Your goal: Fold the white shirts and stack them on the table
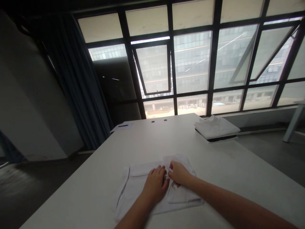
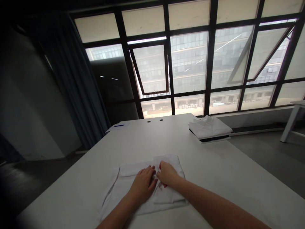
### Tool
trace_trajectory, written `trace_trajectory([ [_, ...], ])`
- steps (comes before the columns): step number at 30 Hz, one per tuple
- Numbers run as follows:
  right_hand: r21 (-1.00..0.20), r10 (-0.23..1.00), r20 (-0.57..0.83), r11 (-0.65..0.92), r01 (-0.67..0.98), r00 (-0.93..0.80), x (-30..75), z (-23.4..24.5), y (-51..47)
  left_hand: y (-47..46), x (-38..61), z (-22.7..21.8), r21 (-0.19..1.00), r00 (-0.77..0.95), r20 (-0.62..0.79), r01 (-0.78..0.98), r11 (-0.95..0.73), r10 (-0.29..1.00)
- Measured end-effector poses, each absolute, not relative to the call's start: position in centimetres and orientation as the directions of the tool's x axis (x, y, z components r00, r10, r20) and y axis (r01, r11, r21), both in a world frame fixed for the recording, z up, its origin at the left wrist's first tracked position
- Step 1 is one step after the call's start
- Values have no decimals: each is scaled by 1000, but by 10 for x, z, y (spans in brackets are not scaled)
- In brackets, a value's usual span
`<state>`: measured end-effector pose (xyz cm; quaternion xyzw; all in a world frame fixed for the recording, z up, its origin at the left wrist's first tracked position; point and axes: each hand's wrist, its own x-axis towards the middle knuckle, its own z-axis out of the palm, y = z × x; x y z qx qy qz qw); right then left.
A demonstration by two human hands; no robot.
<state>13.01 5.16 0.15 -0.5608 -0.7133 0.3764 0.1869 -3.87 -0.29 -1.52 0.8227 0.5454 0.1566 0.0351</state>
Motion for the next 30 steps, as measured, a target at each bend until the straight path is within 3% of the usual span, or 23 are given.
trace_trajectory([
  [3, -681, 950, -44, 199, 705, -310, 128, -11, 49, 0, -41, -17, 237, 350, 233, 884, -402, 907],
  [7, -670, 928, -64, 232, 705, -366, 132, -8, 48, 2, -45, -13, 262, 376, 156, 876, -405, 914],
  [15, -780, 875, -243, 80, 621, -418, 123, -7, 34, 4, -51, 10, 373, 389, 45, 848, -376, 920],
  [18, -866, 802, -320, -31, 499, -505, 130, 4, 37, 7, -59, 15, 425, 367, 10, 841, -336, 930],
  [21, -933, 836, -182, 19, 359, -517, 156, 14, 57, 17, -66, 13, 549, 315, 23, 789, -275, 949],
  [25, -772, 961, 99, 237, 590, -257, 211, 11, 101, 43, -65, 3, 712, 143, 7, 695, -106, 990],
  [30, -656, 976, 123, 218, 723, -182, 247, -10, 130, 79, -50, -13, 693, 32, -27, 721, -4, 999],
])
